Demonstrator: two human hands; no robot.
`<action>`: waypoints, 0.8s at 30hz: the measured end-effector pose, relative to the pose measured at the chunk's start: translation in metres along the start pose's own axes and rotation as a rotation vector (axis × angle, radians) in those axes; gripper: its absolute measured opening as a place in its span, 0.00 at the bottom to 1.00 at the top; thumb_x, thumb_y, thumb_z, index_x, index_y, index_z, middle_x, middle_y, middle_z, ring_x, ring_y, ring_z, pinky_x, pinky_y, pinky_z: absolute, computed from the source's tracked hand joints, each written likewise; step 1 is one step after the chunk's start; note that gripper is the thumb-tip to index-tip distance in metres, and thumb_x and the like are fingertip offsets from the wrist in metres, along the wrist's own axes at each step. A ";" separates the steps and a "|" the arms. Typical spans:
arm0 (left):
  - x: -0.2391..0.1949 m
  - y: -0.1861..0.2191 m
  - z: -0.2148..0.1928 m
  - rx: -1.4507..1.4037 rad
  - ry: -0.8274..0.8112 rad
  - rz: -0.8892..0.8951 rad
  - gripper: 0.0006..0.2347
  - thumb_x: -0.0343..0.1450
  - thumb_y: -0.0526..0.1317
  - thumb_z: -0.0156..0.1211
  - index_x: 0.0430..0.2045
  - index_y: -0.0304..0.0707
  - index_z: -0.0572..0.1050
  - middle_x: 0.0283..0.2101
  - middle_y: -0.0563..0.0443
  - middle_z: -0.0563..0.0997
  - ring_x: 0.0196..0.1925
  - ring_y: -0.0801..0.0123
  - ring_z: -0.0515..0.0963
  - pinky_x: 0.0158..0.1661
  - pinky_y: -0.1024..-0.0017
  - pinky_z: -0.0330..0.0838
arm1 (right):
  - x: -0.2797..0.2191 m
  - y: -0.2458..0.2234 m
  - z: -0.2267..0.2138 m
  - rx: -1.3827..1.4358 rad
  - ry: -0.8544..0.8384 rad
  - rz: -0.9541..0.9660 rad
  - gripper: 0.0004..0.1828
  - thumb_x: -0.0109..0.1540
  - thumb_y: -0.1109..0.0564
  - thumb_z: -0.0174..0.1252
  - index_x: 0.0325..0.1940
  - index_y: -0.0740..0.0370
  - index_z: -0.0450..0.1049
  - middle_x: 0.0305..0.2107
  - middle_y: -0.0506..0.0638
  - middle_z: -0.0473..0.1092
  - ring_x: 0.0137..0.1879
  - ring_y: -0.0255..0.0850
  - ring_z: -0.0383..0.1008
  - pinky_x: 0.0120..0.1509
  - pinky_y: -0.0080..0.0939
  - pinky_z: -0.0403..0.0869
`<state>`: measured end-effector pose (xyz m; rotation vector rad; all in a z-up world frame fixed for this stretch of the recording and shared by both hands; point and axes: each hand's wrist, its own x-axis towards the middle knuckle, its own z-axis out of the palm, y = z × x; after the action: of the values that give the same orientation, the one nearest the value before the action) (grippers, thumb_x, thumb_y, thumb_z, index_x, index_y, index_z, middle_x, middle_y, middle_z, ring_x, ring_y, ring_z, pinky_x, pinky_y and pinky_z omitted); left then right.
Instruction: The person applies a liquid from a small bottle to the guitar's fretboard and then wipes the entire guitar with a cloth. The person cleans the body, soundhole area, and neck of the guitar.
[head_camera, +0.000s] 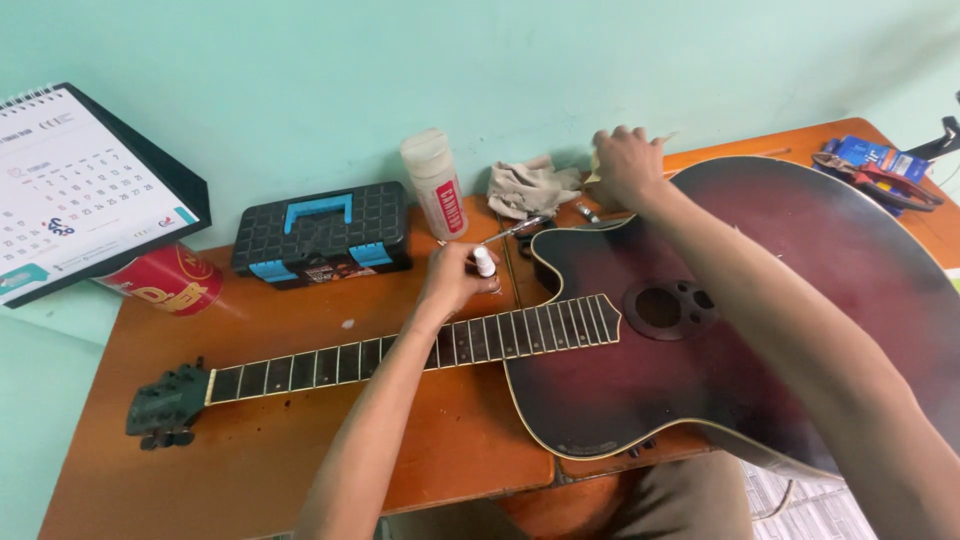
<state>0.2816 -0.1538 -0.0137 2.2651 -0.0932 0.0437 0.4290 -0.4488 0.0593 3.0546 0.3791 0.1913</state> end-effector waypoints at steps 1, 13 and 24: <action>-0.001 0.003 0.003 0.000 0.000 -0.003 0.19 0.50 0.35 0.83 0.32 0.57 0.86 0.35 0.54 0.87 0.44 0.60 0.86 0.46 0.69 0.79 | 0.013 0.012 0.015 0.001 -0.002 -0.002 0.33 0.55 0.41 0.70 0.61 0.51 0.72 0.49 0.54 0.73 0.58 0.56 0.72 0.54 0.66 0.72; -0.008 0.034 -0.009 0.299 -0.153 -0.104 0.21 0.51 0.40 0.84 0.36 0.38 0.84 0.42 0.44 0.87 0.56 0.51 0.82 0.59 0.59 0.74 | 0.013 0.041 0.026 0.082 0.076 0.115 0.06 0.62 0.55 0.64 0.34 0.57 0.84 0.27 0.56 0.78 0.39 0.60 0.82 0.47 0.58 0.65; -0.087 0.052 -0.079 0.252 0.022 0.031 0.22 0.65 0.39 0.73 0.55 0.55 0.77 0.45 0.52 0.86 0.55 0.53 0.81 0.55 0.57 0.74 | -0.027 -0.035 -0.032 0.257 0.116 -0.260 0.26 0.63 0.41 0.65 0.58 0.58 0.76 0.47 0.57 0.77 0.59 0.57 0.73 0.59 0.64 0.71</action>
<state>0.1906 -0.1216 0.0716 2.5143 -0.1173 0.1021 0.3908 -0.4197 0.0854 3.2055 0.8649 0.3296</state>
